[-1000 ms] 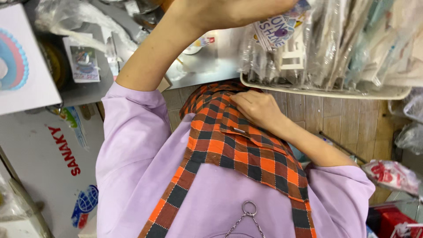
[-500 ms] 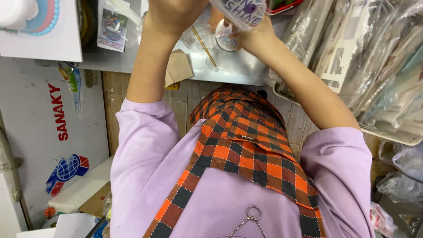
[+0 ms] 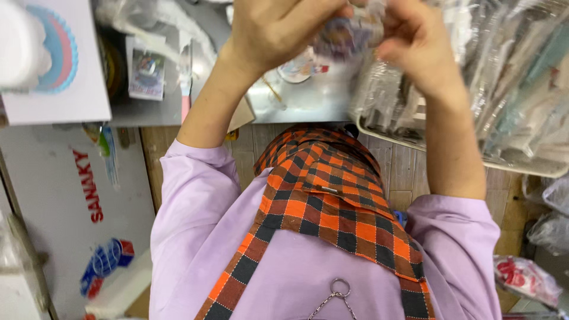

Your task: The person sorts through a tray of packaged cake decorations, picking up and inspecting several items including a 'Sunshine' topper and a space-themed set. They handle the items by hand, moving them within the tray and briefly placing some on the counter before returning them.

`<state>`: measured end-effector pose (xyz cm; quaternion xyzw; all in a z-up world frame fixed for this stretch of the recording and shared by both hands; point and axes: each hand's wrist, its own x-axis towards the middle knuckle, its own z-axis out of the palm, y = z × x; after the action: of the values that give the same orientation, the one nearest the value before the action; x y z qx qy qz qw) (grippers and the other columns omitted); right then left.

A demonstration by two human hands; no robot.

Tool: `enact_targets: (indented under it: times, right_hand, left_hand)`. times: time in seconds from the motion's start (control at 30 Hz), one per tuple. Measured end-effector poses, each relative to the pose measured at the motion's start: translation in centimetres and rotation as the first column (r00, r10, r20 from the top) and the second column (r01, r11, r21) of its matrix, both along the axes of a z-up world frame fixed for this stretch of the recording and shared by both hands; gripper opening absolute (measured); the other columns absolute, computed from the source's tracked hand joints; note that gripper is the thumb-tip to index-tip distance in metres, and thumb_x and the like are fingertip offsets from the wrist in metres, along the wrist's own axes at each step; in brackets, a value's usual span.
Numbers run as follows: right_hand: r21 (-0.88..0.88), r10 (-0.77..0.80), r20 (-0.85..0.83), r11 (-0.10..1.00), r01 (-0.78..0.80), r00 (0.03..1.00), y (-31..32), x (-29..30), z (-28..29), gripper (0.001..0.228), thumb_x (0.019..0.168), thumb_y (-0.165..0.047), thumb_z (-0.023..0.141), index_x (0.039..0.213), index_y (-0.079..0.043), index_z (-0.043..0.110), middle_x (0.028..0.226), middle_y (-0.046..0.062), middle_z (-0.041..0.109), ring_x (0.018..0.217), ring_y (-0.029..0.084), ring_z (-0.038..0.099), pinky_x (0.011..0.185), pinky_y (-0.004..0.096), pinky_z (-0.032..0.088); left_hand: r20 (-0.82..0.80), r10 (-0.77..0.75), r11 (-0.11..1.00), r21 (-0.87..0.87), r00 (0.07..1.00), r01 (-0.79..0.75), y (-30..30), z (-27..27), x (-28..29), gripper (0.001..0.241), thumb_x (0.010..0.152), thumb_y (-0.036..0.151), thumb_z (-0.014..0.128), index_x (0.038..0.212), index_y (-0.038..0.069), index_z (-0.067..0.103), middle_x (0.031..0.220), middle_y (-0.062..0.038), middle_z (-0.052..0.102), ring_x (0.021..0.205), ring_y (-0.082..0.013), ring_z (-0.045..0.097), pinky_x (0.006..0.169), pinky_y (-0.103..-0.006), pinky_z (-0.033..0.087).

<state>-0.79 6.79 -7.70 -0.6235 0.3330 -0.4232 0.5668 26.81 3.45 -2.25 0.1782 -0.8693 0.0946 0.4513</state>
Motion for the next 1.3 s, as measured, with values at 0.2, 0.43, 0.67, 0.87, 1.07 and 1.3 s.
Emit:
enact_targets:
  times: [0.2, 0.43, 0.67, 0.87, 1.07, 1.3]
  right_hand:
    - [-0.095, -0.245, 0.175, 0.96, 0.264, 0.954, 5.1, -3.6, 0.9, 0.049, 0.102, -0.036, 0.076, 0.133, -0.001, 0.061, 0.121, 0.002, 0.069, 0.112, 0.008, 0.068, 0.098, 0.024, 0.057]
    - [0.064, -0.655, 0.286, 0.741, 0.668, 0.699, 10.0, -7.8, -1.4, 0.03, 0.111, -0.026, 0.069, 0.121, 0.003, 0.072, 0.104, 0.011, 0.074, 0.089, 0.011, 0.068, 0.079, 0.023, 0.054]
    - [0.033, -0.659, 0.389, 0.709, 0.705, 0.644, 10.9, -11.4, -3.5, 0.03, 0.114, -0.025, 0.063, 0.105, 0.003, 0.071, 0.111, 0.011, 0.071, 0.089, 0.012, 0.061, 0.082, 0.025, 0.05]
    - [-0.021, -0.636, 0.498, 0.671, 0.741, 0.59, 9.8, -12.0, -4.9, 0.033, 0.119, -0.027, 0.057, 0.103, 0.0, 0.069, 0.113, 0.01, 0.067, 0.093, 0.012, 0.057, 0.086, 0.025, 0.046]
    - [-0.017, -0.661, 0.486, 0.647, 0.762, 0.572, 9.8, -12.9, -3.2, 0.036, 0.115, -0.029, 0.054, 0.138, -0.002, 0.059, 0.126, 0.011, 0.068, 0.118, 0.017, 0.066, 0.107, 0.031, 0.054]
    - [0.109, -0.713, 0.131, 0.701, 0.705, 0.689, 12.9, -17.2, -5.6, 0.023, 0.109, -0.011, 0.064, 0.128, 0.001, 0.066, 0.108, 0.007, 0.075, 0.093, 0.012, 0.07, 0.08, 0.027, 0.058]
  left_hand:
    - [-0.038, -0.359, 0.914, 0.186, 0.933, 0.36, -0.3, 3.2, -7.1, 0.028, 0.094, 0.006, 0.082, 0.117, 0.009, 0.067, 0.101, -0.001, 0.07, 0.092, -0.0201, 0.067, 0.076, -0.0346, 0.051]
    - [-0.375, -0.24, 0.84, 0.382, 0.895, 0.386, 0.6, 2.4, -12.7, 0.065, 0.084, 0.032, 0.099, 0.129, 0.01, 0.057, 0.12, -0.011, 0.061, 0.112, -0.0261, 0.056, 0.093, -0.0412, 0.05]
    - [-0.547, -0.359, 0.086, 0.788, 0.757, 0.61, 0.5, -1.1, -19.2, 0.078, 0.095, 0.006, 0.083, 0.151, 0.003, 0.028, 0.098, -0.006, 0.077, 0.089, -0.0155, 0.079, 0.082, -0.0268, 0.065]
    - [-0.591, -0.343, 0.116, 0.745, 0.73, 0.657, 0.8, -3.6, -21.7, 0.076, 0.095, -0.004, 0.084, 0.15, 0.008, 0.032, 0.104, -0.015, 0.074, 0.095, -0.0206, 0.076, 0.083, -0.0292, 0.062]
    - [-0.594, -0.255, -0.024, 0.792, 0.763, 0.61, 0.3, -6.4, -23.1, 0.075, 0.107, -0.005, 0.071, 0.162, 0.01, 0.022, 0.12, -0.019, 0.073, 0.105, -0.0192, 0.074, 0.09, -0.0275, 0.06]
    - [-0.529, -0.397, -0.203, 0.848, 0.75, 0.49, -0.2, -5.1, -25.5, 0.05, 0.113, 0.001, 0.066, 0.158, 0.004, 0.042, 0.126, -0.017, 0.075, 0.11, -0.0183, 0.074, 0.092, -0.0287, 0.063]
